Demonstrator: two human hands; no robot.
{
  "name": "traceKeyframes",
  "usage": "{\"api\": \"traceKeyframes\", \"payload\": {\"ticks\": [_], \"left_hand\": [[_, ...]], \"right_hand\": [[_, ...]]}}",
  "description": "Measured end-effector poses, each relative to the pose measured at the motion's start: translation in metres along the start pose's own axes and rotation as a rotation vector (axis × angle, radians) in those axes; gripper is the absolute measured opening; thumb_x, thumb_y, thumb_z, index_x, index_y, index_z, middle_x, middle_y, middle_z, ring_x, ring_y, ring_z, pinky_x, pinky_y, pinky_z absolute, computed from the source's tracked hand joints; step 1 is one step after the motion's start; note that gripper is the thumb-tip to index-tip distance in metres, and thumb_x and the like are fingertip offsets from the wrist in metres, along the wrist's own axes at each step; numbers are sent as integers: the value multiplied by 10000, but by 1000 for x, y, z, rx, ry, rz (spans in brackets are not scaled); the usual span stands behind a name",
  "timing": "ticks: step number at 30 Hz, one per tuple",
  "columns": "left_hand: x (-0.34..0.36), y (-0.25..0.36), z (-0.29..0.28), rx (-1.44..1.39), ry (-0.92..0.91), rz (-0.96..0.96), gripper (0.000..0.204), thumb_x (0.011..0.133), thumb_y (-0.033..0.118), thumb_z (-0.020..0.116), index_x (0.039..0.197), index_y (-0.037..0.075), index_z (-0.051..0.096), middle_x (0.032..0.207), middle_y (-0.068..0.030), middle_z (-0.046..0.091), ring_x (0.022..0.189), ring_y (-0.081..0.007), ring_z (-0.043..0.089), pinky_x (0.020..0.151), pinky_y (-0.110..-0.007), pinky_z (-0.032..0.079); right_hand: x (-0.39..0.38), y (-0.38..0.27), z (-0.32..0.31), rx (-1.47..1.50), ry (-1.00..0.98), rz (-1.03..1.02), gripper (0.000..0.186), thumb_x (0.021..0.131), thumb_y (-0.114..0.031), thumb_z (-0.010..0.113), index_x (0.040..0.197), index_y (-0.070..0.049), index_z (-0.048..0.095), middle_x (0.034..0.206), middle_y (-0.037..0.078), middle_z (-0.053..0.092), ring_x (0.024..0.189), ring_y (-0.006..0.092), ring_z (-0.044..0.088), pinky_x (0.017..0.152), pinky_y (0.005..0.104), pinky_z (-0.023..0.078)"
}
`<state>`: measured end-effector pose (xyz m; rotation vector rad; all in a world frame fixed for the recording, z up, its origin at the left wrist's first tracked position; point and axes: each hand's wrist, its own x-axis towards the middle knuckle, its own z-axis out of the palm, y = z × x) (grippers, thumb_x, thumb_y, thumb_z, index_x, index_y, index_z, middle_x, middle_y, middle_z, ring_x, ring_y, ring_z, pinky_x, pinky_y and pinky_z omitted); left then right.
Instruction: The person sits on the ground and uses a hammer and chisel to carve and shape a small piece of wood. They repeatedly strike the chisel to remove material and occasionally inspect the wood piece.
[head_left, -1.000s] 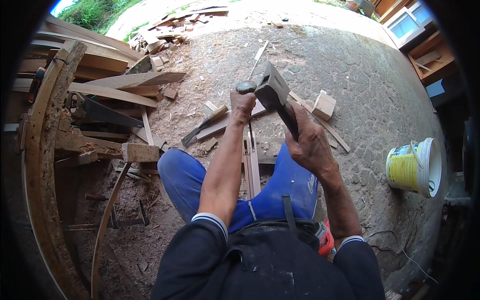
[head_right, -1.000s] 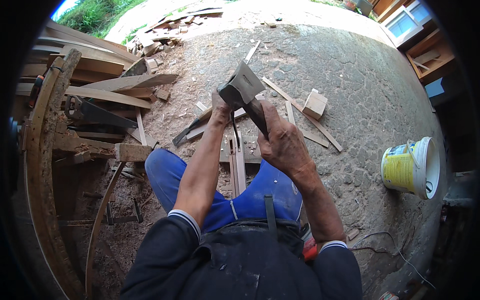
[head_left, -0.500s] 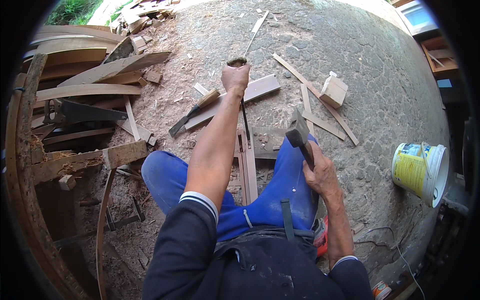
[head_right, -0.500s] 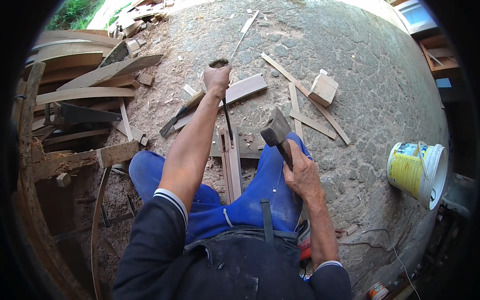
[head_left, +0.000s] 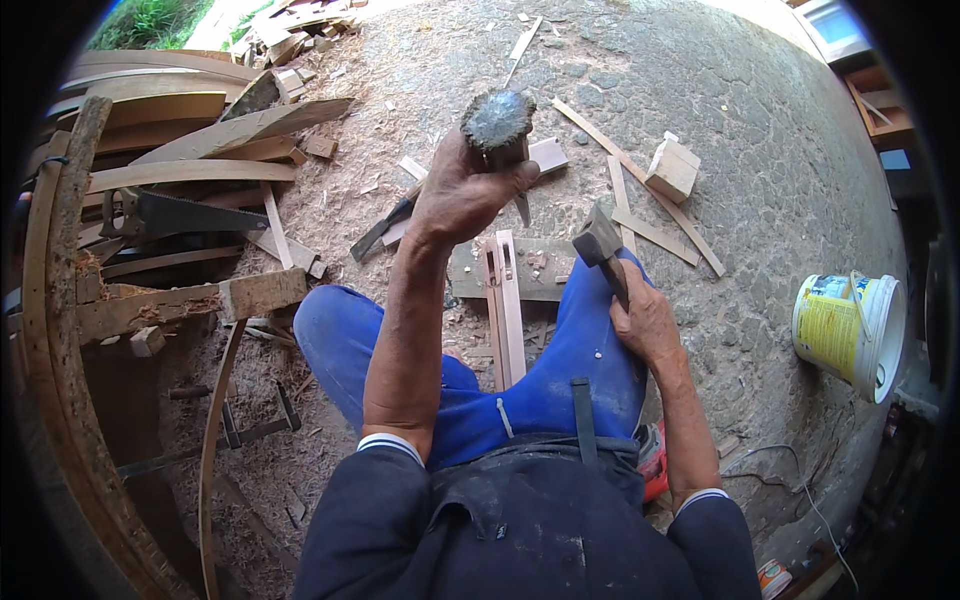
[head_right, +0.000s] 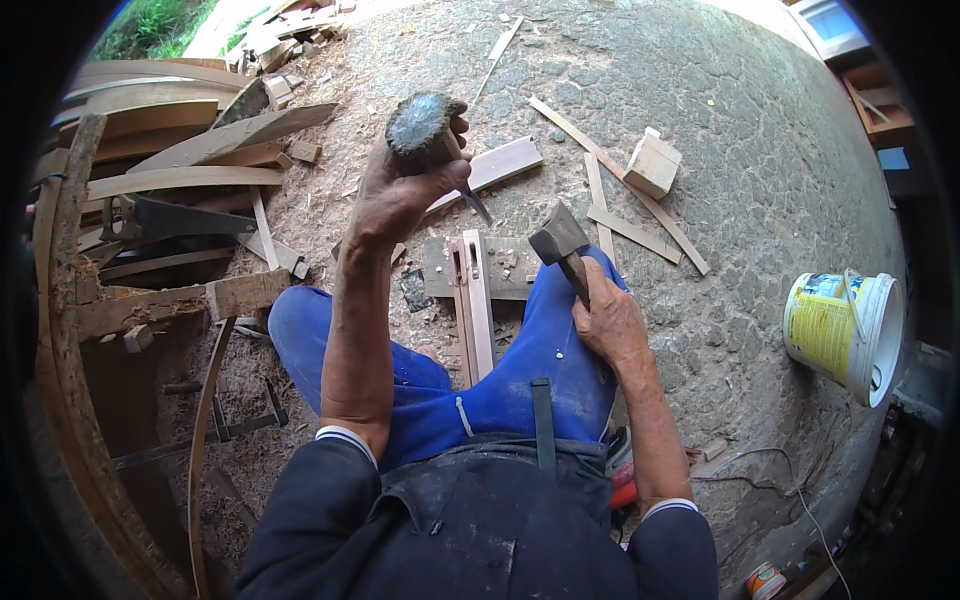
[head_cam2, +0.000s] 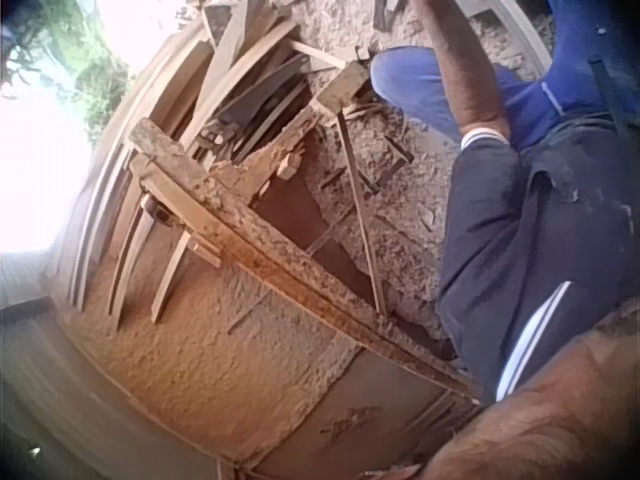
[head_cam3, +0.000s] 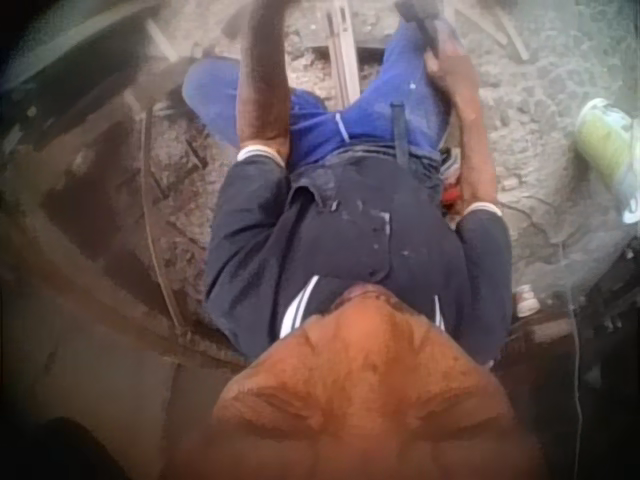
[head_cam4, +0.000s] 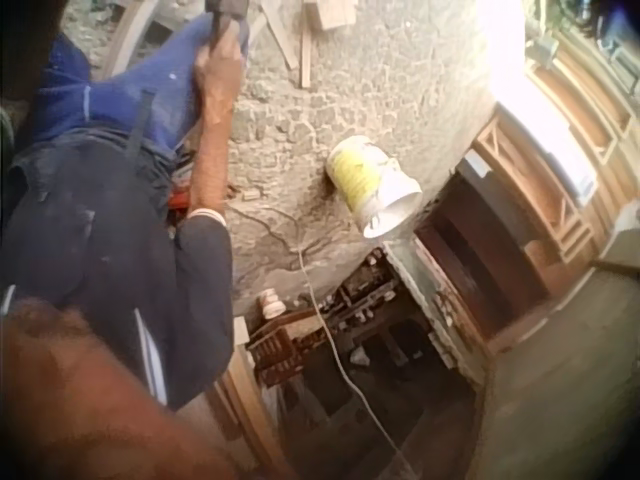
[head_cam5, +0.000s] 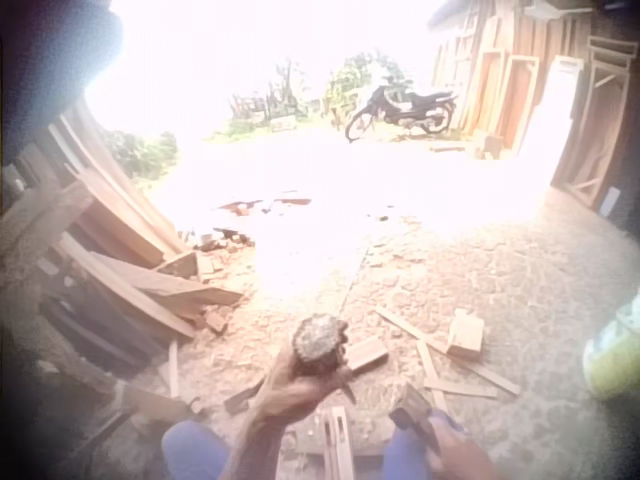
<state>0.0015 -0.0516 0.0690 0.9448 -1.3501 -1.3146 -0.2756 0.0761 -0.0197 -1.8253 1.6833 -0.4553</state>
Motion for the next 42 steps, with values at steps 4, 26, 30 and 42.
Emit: {"api": "traceKeyframes", "payload": {"ticks": [4, 26, 30, 42], "left_hand": [[-30, 5, 39, -32, 227, 132, 452, 812, 80, 875, 1141, 43, 566, 973, -5, 623, 897, -96, 625, 811, -283, 552], [-45, -62, 22, 266, 453, 154, 142, 876, 67, 757, 764, 38, 675, 619, 18, 635, 552, -67, 592, 546, -254, 478], [-40, -65, 36, 411, 443, 199, 128, 853, 70, 749, 798, -3, 658, 685, -24, 666, 651, -91, 630, 629, -295, 510], [-49, -67, 41, 467, 447, 271, 111, 822, 87, 749, 807, 5, 675, 712, -85, 693, 672, -177, 690, 649, -333, 535]], "right_hand": [[-1, -1, -1, -21, 7, 9, 586, 849, -130, 578, 1410, -26, 443, 1049, 351, 672, 980, 529, 662, 883, 581, 543], [1, 10, 3, -36, 11, 30, 596, 862, -134, 590, 1429, -33, 435, 1018, 355, 674, 983, 532, 660, 886, 559, 534], [1, 3, -6, 89, -8, 53, 629, 848, -159, 644, 1431, -24, 448, 1093, 329, 687, 1046, 501, 674, 919, 537, 546], [-9, -155, -118, 224, 305, -536, 798, 894, -24, 692, 1575, -99, 283, 940, 138, 629, 813, 249, 666, 710, 392, 543]]}}
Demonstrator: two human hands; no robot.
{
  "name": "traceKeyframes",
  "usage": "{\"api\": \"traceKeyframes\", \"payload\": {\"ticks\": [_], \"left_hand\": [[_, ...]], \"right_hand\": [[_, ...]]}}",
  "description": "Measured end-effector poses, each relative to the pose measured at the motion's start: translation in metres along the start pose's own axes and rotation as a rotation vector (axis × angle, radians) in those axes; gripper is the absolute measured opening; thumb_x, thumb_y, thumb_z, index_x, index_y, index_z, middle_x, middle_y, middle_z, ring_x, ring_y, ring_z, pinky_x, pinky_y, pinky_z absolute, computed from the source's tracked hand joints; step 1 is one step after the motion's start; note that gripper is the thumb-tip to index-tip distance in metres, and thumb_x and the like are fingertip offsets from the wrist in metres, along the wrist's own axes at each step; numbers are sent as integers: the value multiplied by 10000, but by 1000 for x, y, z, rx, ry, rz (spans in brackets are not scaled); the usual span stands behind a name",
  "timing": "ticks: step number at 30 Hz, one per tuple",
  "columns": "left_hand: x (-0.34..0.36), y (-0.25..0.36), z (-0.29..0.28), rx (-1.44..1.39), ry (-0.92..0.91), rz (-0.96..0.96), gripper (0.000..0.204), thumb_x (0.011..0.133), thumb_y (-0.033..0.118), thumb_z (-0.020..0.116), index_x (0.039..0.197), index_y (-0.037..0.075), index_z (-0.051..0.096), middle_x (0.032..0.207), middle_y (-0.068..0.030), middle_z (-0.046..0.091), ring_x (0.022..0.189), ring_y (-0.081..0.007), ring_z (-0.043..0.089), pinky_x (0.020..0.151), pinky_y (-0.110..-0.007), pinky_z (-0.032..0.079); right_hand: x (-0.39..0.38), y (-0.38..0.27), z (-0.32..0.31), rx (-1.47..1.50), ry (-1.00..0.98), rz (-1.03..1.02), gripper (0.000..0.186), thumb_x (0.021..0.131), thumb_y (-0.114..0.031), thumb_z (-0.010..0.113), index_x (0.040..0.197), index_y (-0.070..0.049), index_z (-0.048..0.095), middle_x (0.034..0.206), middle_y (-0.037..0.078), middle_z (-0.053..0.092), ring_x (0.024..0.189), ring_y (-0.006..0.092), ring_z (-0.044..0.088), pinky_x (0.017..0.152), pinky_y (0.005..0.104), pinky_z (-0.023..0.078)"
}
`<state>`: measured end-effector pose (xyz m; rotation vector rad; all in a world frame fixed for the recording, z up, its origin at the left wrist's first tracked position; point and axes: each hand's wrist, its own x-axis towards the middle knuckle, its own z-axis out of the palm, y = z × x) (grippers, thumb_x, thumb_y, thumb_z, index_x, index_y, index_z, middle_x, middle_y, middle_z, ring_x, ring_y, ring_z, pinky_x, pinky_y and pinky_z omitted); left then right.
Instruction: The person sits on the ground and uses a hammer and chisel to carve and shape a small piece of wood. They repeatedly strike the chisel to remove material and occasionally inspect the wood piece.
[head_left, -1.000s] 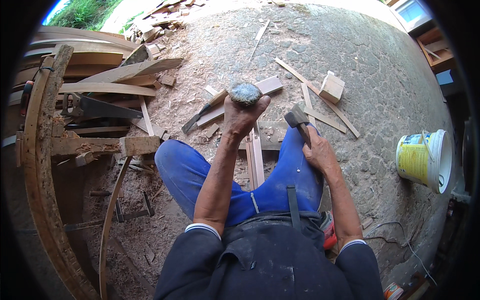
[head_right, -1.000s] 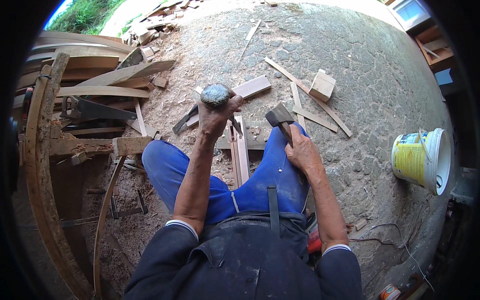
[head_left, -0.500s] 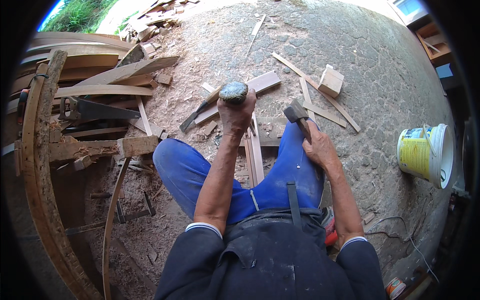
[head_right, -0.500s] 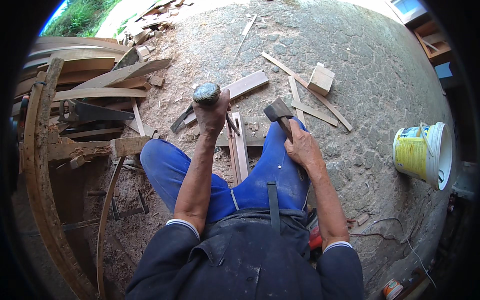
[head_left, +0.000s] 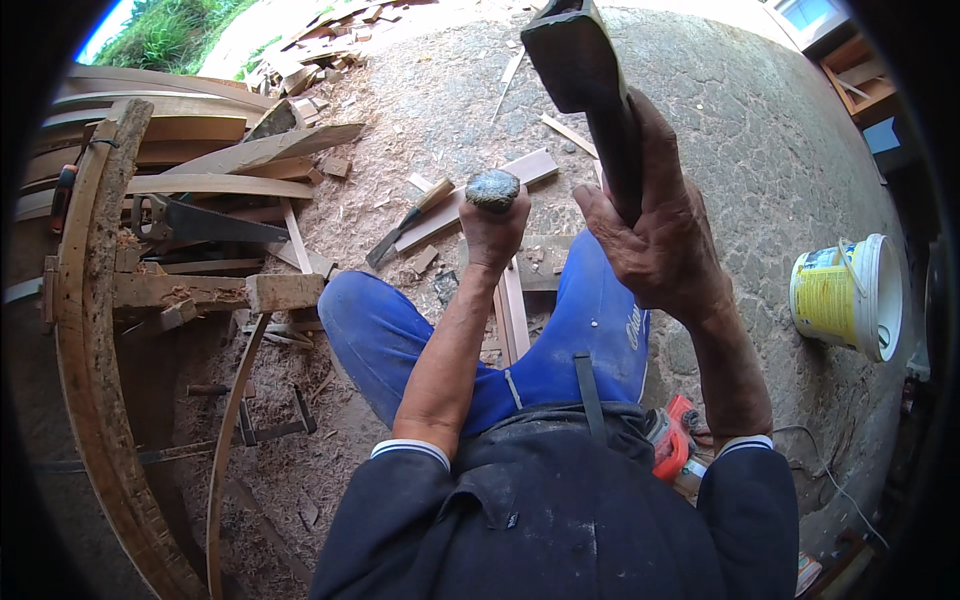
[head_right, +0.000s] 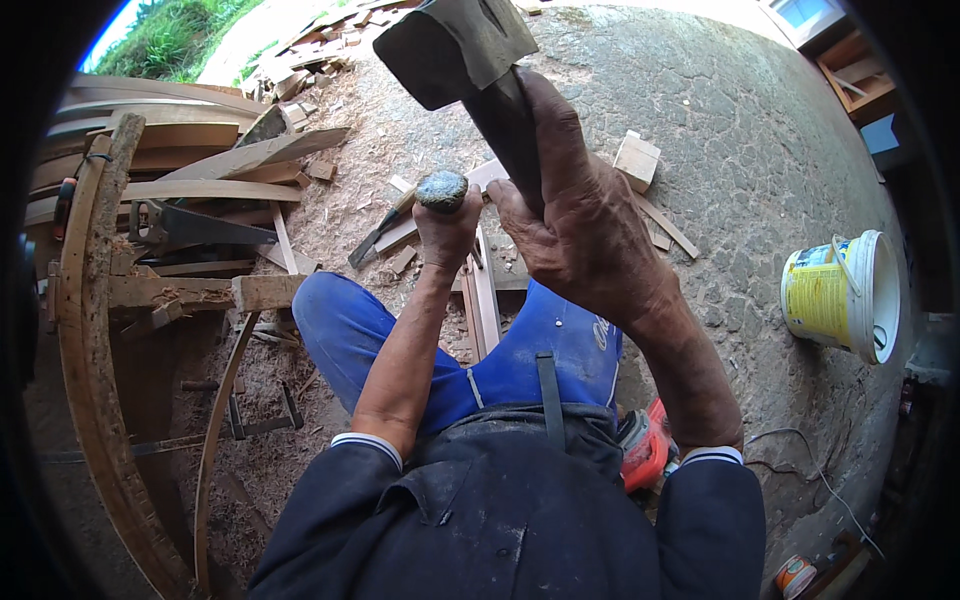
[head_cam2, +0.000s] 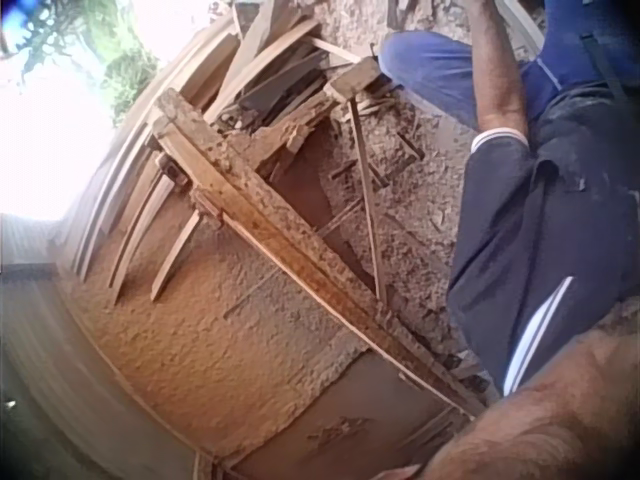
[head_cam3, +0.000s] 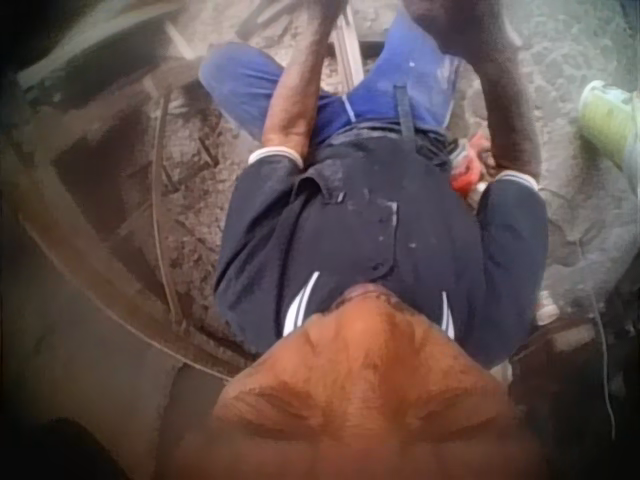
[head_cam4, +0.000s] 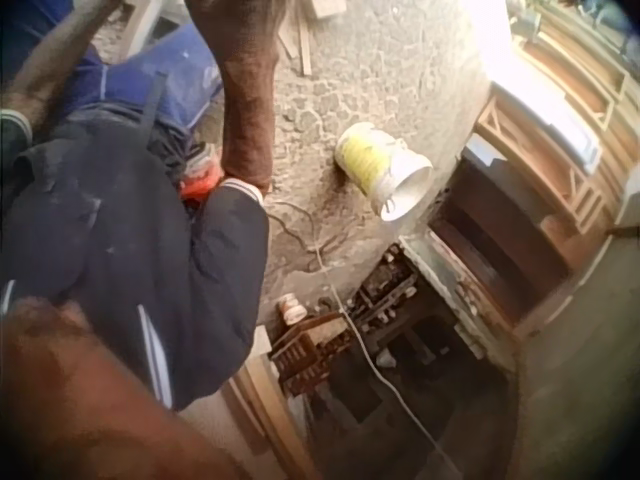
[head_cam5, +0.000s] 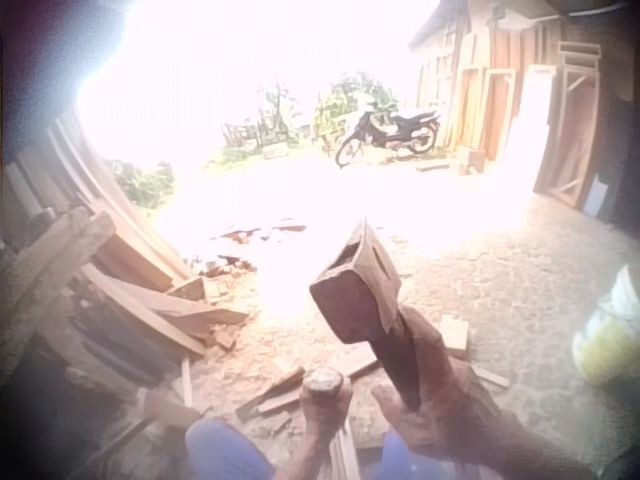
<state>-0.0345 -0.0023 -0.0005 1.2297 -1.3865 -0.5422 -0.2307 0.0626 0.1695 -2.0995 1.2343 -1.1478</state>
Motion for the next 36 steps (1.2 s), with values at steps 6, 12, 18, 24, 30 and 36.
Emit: {"api": "traceKeyframes", "payload": {"ticks": [6, 12, 18, 24, 30, 36], "left_hand": [[-33, 6, -4, 134, 77, 251, 253, 785, 123, 776, 1009, 33, 698, 863, -117, 732, 829, -250, 746, 732, -371, 570], [-49, -1, -11, 219, -83, 135, 214, 779, 131, 772, 899, 54, 612, 763, -90, 677, 739, -300, 708, 684, -382, 555], [-51, -12, -6, 135, -20, 155, 170, 822, 117, 772, 842, 29, 629, 736, -99, 680, 670, -266, 684, 656, -375, 539], [-40, -8, -10, -79, -117, 1, 254, 817, 147, 822, 930, 47, 618, 822, -70, 688, 737, -216, 674, 681, -347, 541], [-42, 2, -29, -199, -347, -327, 261, 824, 149, 855, 939, 46, 645, 833, -9, 695, 766, -104, 635, 709, -303, 535], [-46, 2, -26, -87, -258, -150, 269, 839, 192, 843, 933, 34, 647, 807, -73, 700, 732, -172, 671, 717, -330, 552]], "right_hand": [[-23, 24, 38, -278, -554, 193, 692, 900, -57, 588, 1524, -17, 292, 1044, 326, 664, 975, 488, 677, 818, 558, 539], [-31, -30, 5, 95, -263, 204, 748, 870, -100, 729, 1531, -34, 386, 1196, 308, 665, 1083, 403, 689, 957, 411, 509], [-10, -73, -19, 179, 386, -230, 651, 928, 3, 680, 1484, 0, 341, 869, 95, 640, 687, 148, 632, 607, 283, 521], [-39, 1, 41, -140, -473, 267, 678, 874, -81, 634, 1487, -21, 351, 1040, 312, 681, 943, 482, 686, 803, 534, 548], [-29, -62, -32, -41, 36, -68, 692, 859, -114, 788, 1461, -2, 466, 1031, 203, 718, 964, 314, 724, 861, 415, 552], [15, -105, -91, -172, 794, -510, 623, 869, -128, 721, 1432, -37, 472, 1114, 197, 638, 1010, 287, 640, 892, 389, 514]]}}
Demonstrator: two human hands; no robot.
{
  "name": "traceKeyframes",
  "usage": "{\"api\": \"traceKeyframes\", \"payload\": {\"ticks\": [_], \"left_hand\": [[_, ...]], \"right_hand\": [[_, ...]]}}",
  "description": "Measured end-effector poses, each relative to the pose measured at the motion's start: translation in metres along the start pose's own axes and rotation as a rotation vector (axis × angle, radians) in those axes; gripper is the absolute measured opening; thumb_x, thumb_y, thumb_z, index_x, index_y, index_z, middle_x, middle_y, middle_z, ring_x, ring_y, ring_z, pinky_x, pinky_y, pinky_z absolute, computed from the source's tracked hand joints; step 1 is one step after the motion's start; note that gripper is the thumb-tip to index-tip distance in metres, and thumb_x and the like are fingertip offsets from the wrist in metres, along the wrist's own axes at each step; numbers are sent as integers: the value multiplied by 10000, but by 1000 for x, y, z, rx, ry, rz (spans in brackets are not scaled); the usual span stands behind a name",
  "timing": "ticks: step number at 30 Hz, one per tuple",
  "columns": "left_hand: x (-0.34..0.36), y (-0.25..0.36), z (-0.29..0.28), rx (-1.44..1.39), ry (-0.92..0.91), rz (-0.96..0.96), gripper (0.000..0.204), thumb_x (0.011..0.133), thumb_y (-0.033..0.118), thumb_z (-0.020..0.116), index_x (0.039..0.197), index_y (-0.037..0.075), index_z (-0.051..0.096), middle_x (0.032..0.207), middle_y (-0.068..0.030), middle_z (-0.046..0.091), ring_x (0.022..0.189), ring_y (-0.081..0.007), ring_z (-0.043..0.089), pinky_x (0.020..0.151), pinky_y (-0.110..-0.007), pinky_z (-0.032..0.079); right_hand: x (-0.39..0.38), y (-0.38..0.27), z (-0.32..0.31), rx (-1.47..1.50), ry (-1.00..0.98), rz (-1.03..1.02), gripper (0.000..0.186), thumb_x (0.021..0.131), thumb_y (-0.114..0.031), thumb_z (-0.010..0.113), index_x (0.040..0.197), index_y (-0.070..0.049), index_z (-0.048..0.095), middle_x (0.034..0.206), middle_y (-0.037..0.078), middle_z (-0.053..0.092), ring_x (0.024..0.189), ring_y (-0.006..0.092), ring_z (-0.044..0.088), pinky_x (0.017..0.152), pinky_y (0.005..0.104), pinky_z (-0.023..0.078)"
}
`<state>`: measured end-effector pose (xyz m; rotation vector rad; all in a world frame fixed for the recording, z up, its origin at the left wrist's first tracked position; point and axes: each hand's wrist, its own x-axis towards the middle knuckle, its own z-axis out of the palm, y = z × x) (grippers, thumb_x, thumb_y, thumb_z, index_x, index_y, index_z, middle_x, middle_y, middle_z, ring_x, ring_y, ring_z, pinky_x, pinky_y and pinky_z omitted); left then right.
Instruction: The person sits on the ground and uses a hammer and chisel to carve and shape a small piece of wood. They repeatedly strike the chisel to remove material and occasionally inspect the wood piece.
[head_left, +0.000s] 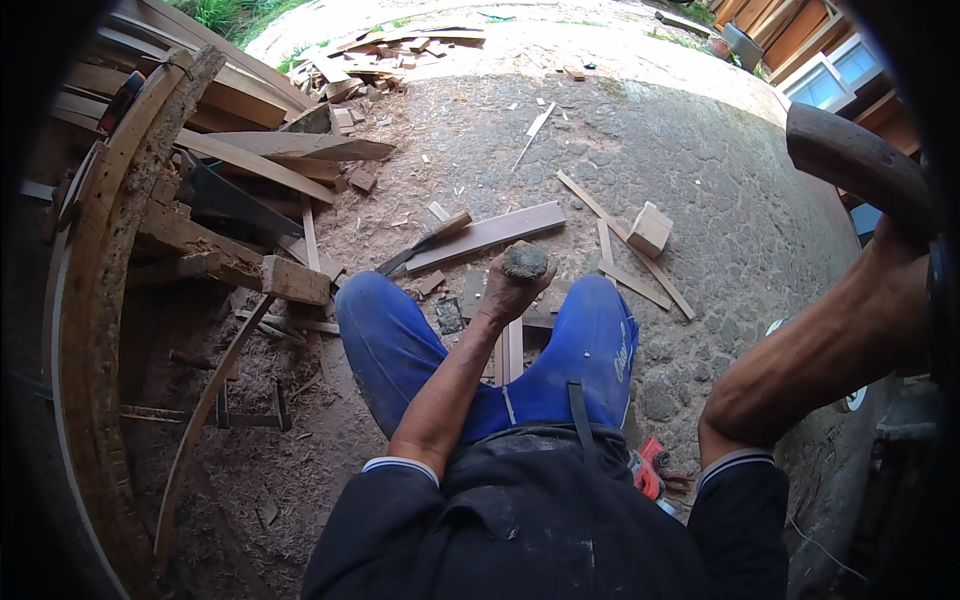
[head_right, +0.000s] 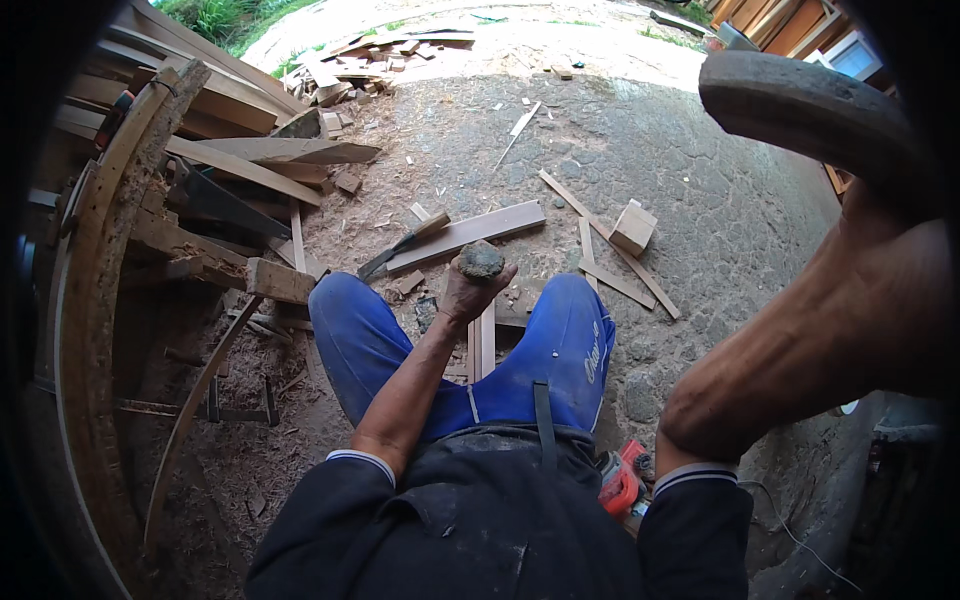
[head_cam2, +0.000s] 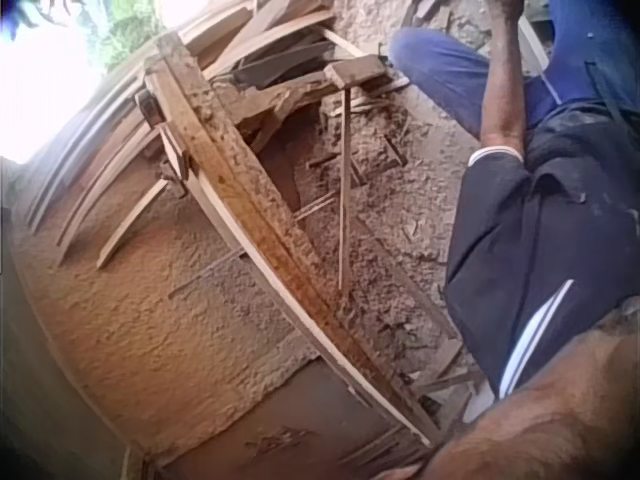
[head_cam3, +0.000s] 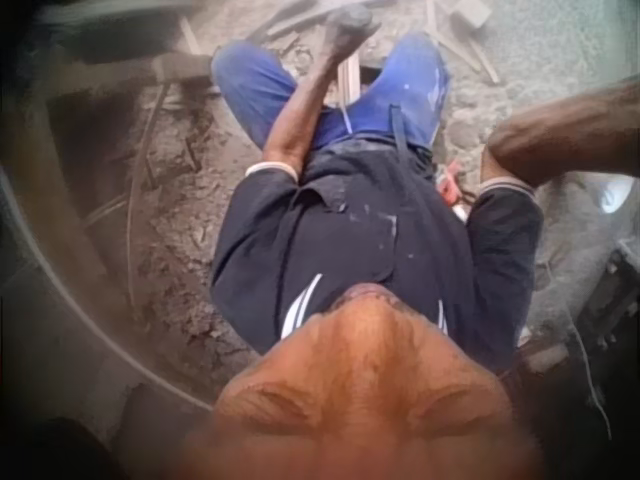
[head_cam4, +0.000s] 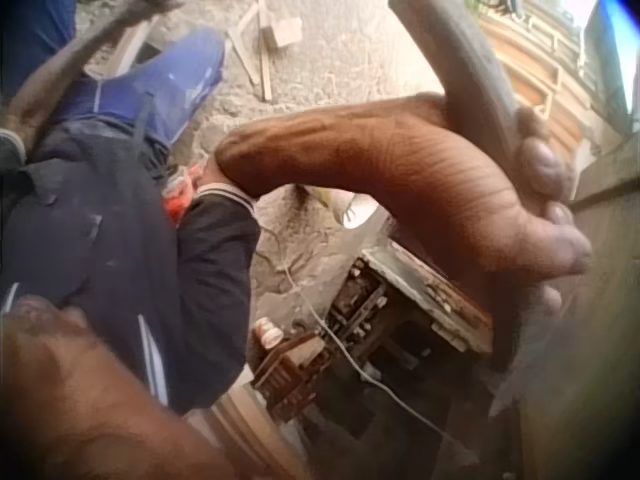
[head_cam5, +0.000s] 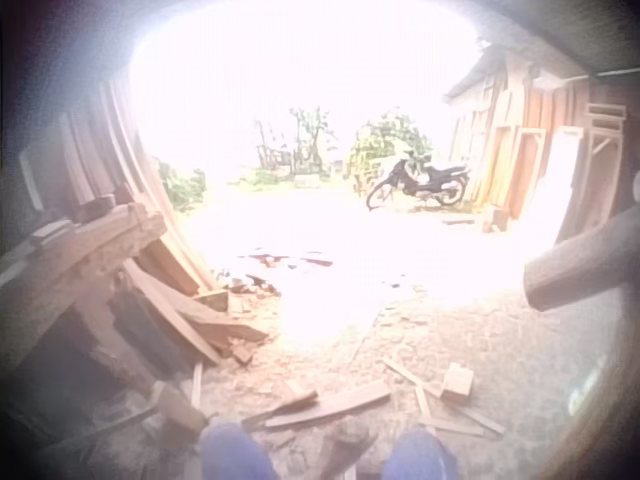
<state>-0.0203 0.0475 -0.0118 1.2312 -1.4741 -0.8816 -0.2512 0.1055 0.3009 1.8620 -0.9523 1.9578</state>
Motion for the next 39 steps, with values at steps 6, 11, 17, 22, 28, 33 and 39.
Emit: {"api": "traceKeyframes", "payload": {"ticks": [6, 11, 17, 22, 28, 33, 39], "left_hand": [[-3, 2, -4, 34, -36, -76, 256, 834, 160, 841, 976, 38, 667, 818, -72, 706, 765, -196, 693, 739, -352, 565], [20, 8, 3, -89, 147, 21, 266, 834, 194, 870, 925, 26, 686, 798, -25, 700, 747, -103, 651, 712, -301, 546], [28, 22, 13, 39, 226, 53, 283, 859, 195, 860, 796, 43, 631, 693, 4, 627, 611, -98, 581, 593, -288, 491], [7, 63, 4, 110, 304, 227, 236, 831, 136, 850, 858, 46, 634, 759, -37, 648, 644, -132, 623, 626, -302, 514], [68, 79, -9, 205, 394, 254, 266, 821, 160, 859, 890, 42, 630, 746, -33, 674, 661, -139, 660, 644, -293, 529], [76, 29, -14, -4, 373, 137, 230, 844, 142, 842, 798, 25, 649, 692, -20, 669, 625, -129, 631, 636, -308, 515], [71, -8, -11, -154, 393, 67, 223, 851, 126, 827, 762, 24, 649, 665, -19, 661, 603, -135, 630, 630, -304, 512]], "right_hand": [[-172, 39, 53, -259, -1278, 312, 706, 849, -102, 623, 1520, -87, 402, 1334, 285, 575, 1230, 383, 582, 1048, 425, 473], [-228, 43, 11, -78, -1109, 748, 529, 900, -87, 623, 1395, -22, 450, 1121, 322, 677, 1056, 494, 672, 888, 541, 546], [-253, 69, 3, -87, -1041, 929, 548, 879, -75, 642, 1391, -48, 448, 1094, 318, 675, 1024, 509, 664, 876, 545, 544], [-292, 85, -2, -124, -1082, 940, 540, 881, -76, 654, 1379, -55, 448, 1076, 303, 677, 998, 511, 660, 851, 551, 545], [-302, 90, -6, -86, -1081, 876, 551, 879, -66, 660, 1386, -59, 444, 1067, 302, 675, 984, 510, 660, 847, 552, 544], [-299, 90, -2, -93, -1097, 909, 558, 881, -60, 649, 1396, -59, 434, 1068, 304, 675, 977, 519, 658, 844, 559, 543], [-300, 90, 0, -115, -1141, 913, 552, 888, -53, 641, 1398, -48, 431, 1100, 304, 675, 996, 523, 653, 854, 556, 542]]}}
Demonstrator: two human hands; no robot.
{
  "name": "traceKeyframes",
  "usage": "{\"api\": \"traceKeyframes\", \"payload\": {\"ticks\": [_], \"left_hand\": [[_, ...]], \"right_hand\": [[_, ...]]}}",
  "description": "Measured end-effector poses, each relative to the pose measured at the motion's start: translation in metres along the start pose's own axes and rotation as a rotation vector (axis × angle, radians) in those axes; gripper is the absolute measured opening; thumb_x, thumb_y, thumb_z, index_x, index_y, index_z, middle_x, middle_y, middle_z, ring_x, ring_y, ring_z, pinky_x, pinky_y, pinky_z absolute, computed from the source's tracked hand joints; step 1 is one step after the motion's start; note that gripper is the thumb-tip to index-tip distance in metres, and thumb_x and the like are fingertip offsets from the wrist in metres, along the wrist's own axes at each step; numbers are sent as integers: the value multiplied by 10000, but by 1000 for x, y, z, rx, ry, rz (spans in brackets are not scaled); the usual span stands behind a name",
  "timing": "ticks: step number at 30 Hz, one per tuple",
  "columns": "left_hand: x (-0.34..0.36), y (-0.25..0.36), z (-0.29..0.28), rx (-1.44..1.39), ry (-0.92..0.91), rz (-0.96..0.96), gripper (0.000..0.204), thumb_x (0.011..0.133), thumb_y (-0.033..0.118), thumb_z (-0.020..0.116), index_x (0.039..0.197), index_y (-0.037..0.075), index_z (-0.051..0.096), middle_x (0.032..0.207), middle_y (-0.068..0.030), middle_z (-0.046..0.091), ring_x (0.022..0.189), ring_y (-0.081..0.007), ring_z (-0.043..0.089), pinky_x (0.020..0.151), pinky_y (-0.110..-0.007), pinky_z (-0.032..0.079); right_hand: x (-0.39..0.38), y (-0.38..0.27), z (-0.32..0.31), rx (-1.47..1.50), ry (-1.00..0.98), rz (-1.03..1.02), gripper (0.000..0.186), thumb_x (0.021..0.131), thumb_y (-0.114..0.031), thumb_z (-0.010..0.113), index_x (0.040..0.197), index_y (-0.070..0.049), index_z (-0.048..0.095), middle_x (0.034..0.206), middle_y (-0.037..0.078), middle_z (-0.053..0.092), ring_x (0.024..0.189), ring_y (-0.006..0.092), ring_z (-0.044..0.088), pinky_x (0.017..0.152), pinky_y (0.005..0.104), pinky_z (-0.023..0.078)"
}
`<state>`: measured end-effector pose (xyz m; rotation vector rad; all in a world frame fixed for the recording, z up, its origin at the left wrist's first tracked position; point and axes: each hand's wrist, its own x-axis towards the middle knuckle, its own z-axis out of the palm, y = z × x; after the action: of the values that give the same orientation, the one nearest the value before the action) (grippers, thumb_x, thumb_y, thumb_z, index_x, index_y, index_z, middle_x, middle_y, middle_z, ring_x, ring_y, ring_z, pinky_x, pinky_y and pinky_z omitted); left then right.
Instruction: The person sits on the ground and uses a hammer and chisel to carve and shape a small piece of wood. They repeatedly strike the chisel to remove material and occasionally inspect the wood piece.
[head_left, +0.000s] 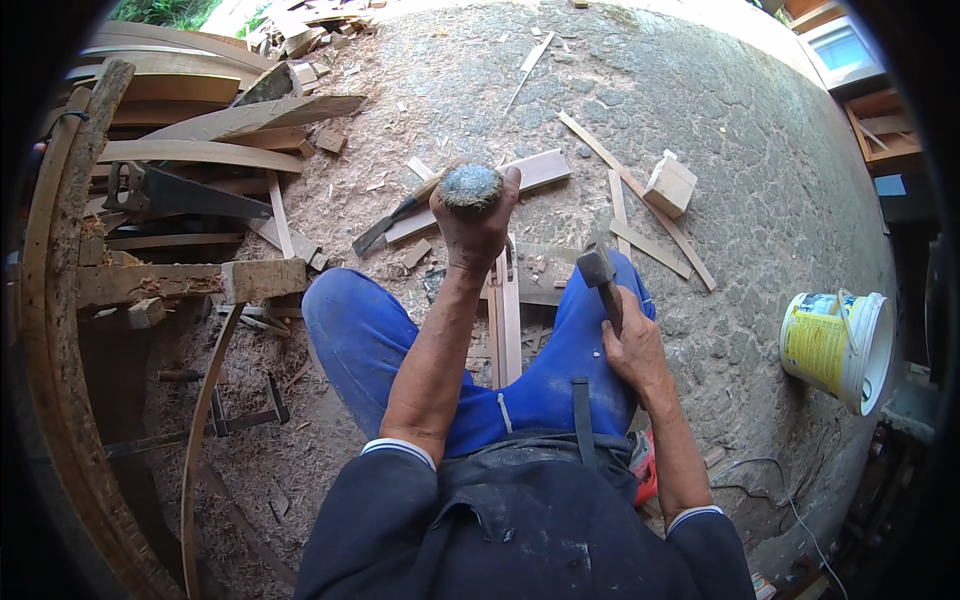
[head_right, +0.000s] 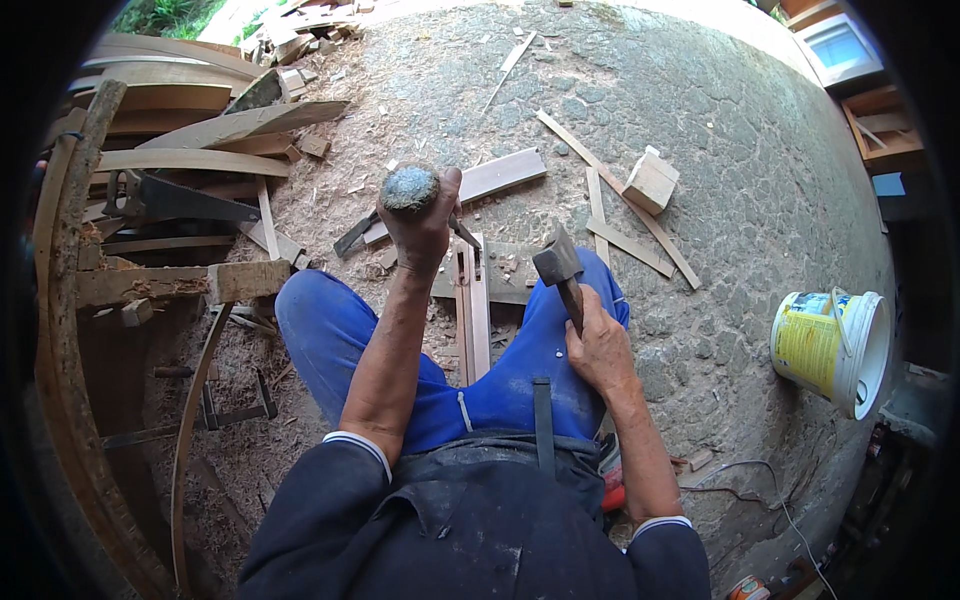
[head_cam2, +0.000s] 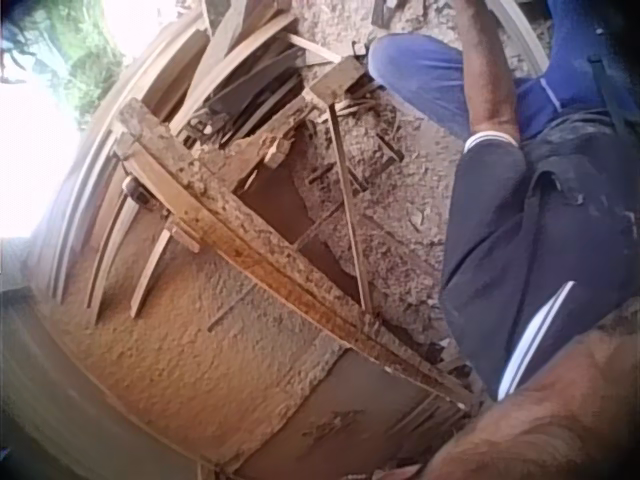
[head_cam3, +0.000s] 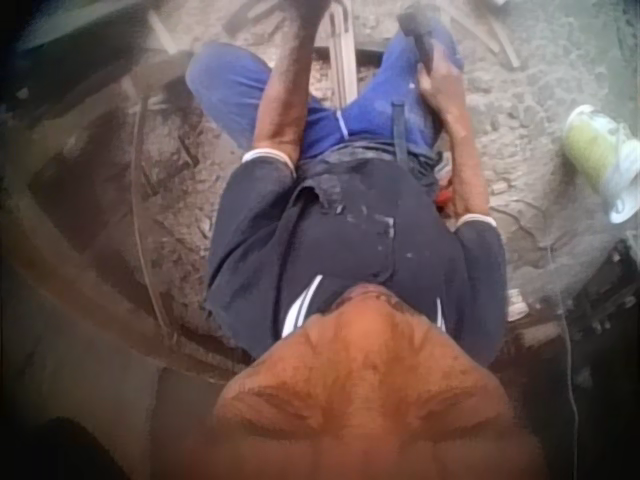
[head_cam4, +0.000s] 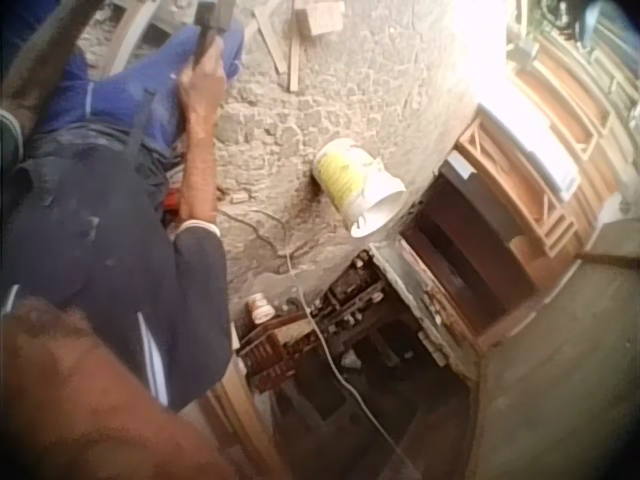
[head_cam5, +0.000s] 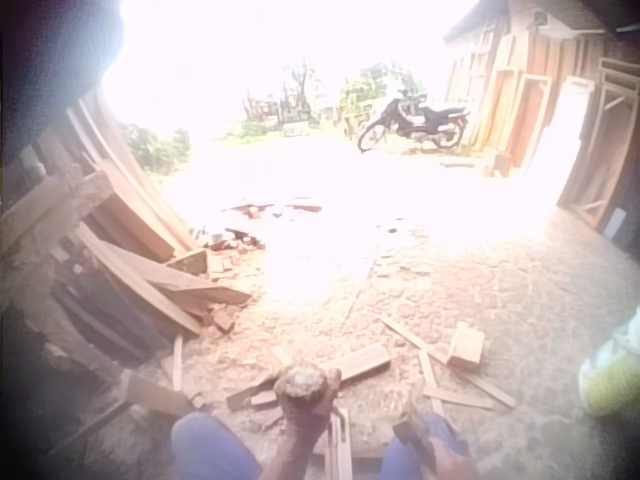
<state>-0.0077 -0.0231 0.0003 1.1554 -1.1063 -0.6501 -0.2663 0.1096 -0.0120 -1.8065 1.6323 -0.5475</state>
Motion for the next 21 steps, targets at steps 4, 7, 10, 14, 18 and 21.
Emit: {"api": "traceKeyframes", "payload": {"ticks": [4, 7, 10, 14, 18, 21], "left_hand": [[4, 7, -1, 231, -52, 116, 213, 836, 134, 823, 783, 26, 647, 672, -52, 662, 613, -186, 658, 636, -323, 528], [-3, 14, 2, 310, -60, 262, 199, 842, 137, 811, 815, 27, 647, 684, -57, 657, 611, -193, 650, 645, -330, 525], [-11, 11, 13, 263, -99, 241, 199, 843, 152, 811, 817, 31, 656, 710, -63, 662, 639, -202, 652, 662, -340, 522], [-12, -12, 28, 236, -133, 186, 197, 822, 169, 814, 846, 31, 676, 760, -98, 718, 703, -228, 727, 680, -362, 564], [0, -42, 34, 96, -9, 166, 141, 822, 134, 784, 795, 19, 706, 726, -97, 724, 685, -229, 729, 667, -364, 557], [21, -55, 38, 69, -37, 173, 145, 836, 121, 738, 752, 12, 691, 655, -82, 695, 613, -156, 675, 611, -348, 527]], "right_hand": [[-1, 0, -1, 55, 21, -14, 545, 888, -53, 642, 1395, -44, 441, 1126, 294, 679, 1013, 516, 659, 870, 543, 546], [-1, -3, -3, 73, 29, -6, 555, 884, -49, 652, 1401, -41, 452, 1132, 279, 690, 1034, 495, 674, 884, 522, 552], [1, -11, -6, 100, 57, -36, 564, 882, -48, 667, 1406, -29, 459, 1132, 264, 699, 1049, 468, 689, 892, 499, 560], [9, -41, -13, 157, 35, -57, 578, 883, -49, 683, 1414, -20, 457, 1101, 263, 703, 1017, 445, 706, 873, 487, 570], [29, -86, -34, 148, 154, -348, 586, 874, -63, 718, 1410, -31, 483, 1021, 247, 713, 956, 399, 737, 795, 443, 582], [50, -119, -62, 52, 201, -553, 593, 865, -47, 744, 1405, -38, 498, 1021, 237, 720, 940, 368, 751, 783, 424, 595]]}}
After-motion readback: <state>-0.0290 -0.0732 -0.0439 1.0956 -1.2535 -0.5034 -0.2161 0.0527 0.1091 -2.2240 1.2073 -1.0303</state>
